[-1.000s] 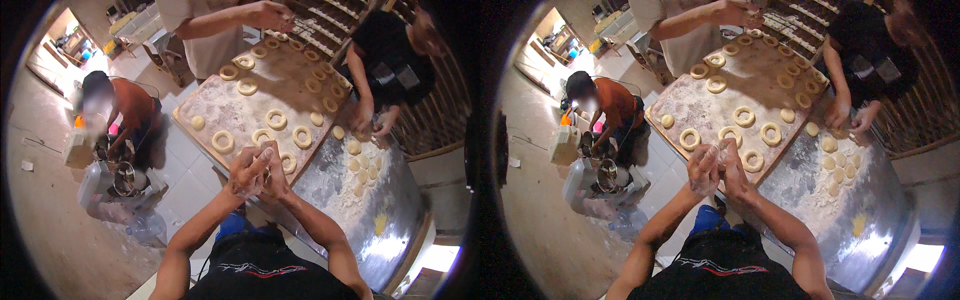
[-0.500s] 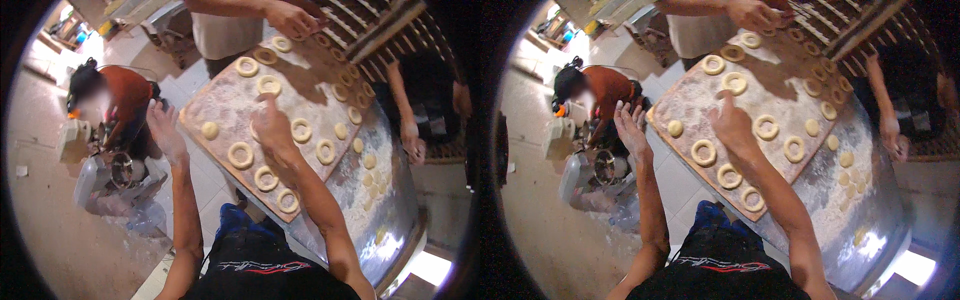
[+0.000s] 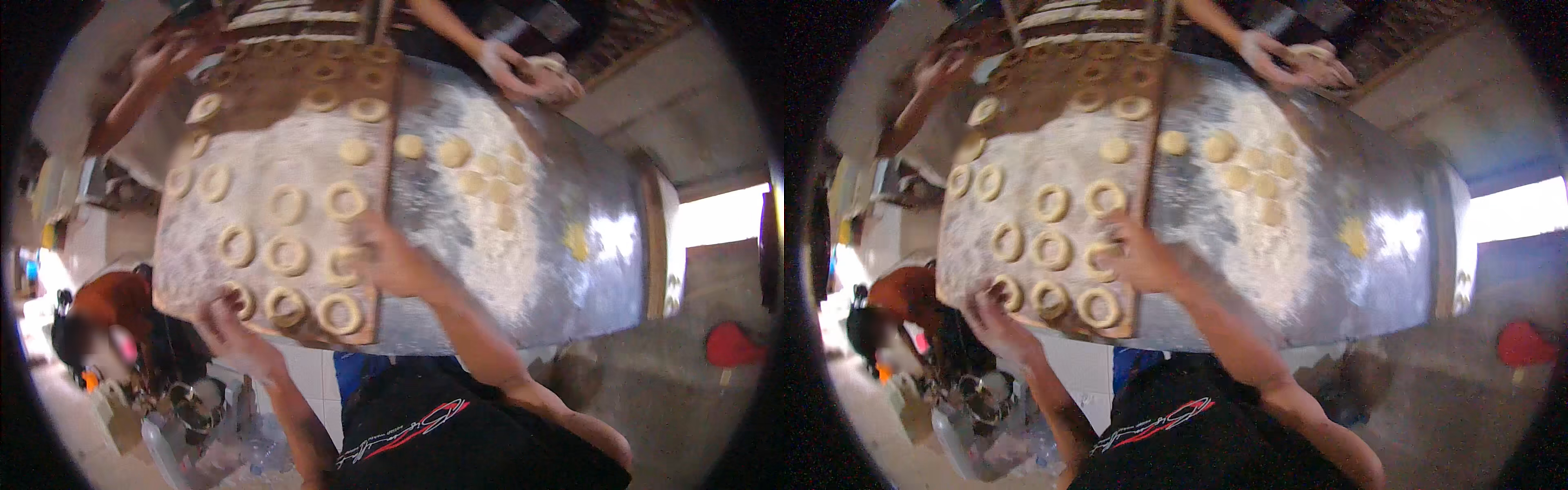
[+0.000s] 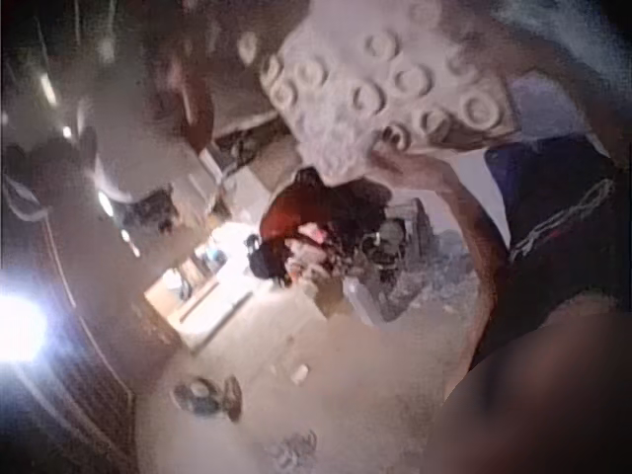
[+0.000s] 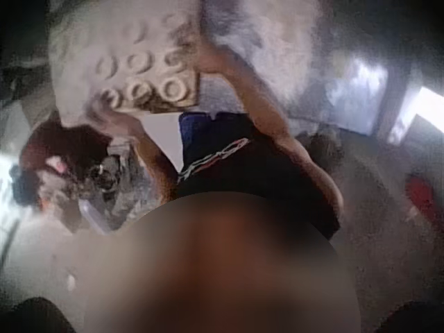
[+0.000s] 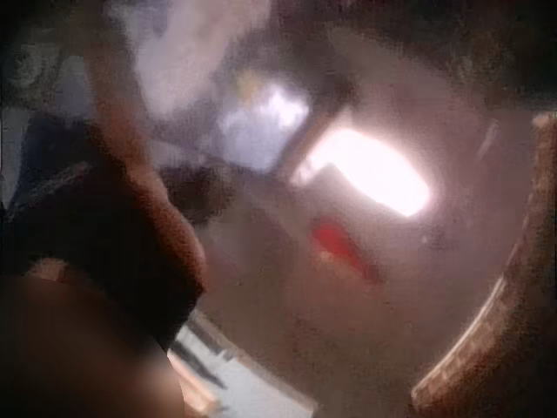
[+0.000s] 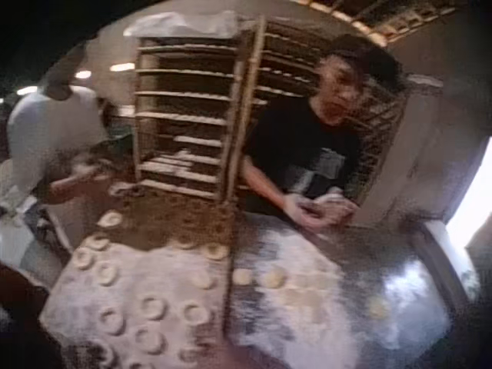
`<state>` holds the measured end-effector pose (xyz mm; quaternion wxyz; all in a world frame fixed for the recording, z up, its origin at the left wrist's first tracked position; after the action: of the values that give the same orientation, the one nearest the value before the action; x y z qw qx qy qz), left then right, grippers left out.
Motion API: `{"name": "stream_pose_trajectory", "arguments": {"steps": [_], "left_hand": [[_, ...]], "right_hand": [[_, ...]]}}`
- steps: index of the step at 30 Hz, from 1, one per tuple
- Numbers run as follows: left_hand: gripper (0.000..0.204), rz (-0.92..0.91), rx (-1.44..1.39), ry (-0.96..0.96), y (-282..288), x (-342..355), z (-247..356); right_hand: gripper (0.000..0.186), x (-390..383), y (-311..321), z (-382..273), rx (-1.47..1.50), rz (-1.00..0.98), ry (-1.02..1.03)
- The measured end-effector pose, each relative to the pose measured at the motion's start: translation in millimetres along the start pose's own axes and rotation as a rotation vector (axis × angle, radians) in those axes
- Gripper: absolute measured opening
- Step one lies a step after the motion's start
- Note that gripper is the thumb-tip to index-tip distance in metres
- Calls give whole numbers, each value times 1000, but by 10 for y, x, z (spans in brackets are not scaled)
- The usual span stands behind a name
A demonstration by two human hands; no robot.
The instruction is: The person shapes dough pieces into rings by hand on a floured metal table. They repeatedly pick up dough, roll it, and form a hole in the center, then place the rings onto a wooden board. Other workers are visible nearby performing similar tasks.
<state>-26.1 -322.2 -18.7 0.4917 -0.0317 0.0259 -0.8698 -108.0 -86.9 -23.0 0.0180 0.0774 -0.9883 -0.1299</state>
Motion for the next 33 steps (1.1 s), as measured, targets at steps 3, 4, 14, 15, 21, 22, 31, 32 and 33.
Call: {"name": "stream_pose_trajectory", "arguments": {"steps": [3, 4, 14, 15, 21, 22, 31, 32, 33], "left_hand": [[17, -648, 193, -196, -947, -1110, -52], [21, -873, 177, -269, -1254, -1527, -98], [61, -1176, 795, -1141, -1840, -3350, -531], [60, -1175, 852, -1175, -1837, -3391, -552], [55, -891, 779, -799, -1869, -3215, -434], [49, -790, 722, -699, -1878, -3128, -400], [20, -1021, 457, -76, -1806, -3128, -82], [21, -1022, 413, 1, -1754, -3148, -26], [22, -1064, 304, 45, -1741, -3188, 37]], "right_hand": [[56, -716, 1471, 274, -549, 219, -387], [55, -892, 1691, 342, -659, 284, -408], [43, -2140, 2741, 717, -332, 912, -67], [42, -2197, 2799, 731, -294, 918, -59], [32, -2294, 2858, 807, -56, 841, -106], [31, -2298, 2865, 827, -26, 804, -166], [21, -1896, 2638, 740, 339, 543, -186], [20, -1813, 2587, 727, 413, 512, -189], [20, -1749, 2530, 709, 488, 453, -191]]}}
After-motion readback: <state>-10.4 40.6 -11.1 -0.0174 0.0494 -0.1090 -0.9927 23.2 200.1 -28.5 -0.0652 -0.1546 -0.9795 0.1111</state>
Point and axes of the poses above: each hand's wrist, its own x-axis towards the middle knuckle, its own y-axis out of the back of the hand, z = x × y, the point moved 4 cm from there along x, towards the middle knuckle, and after that the axes turned 10 degrees about z, right-handed, at the moved point
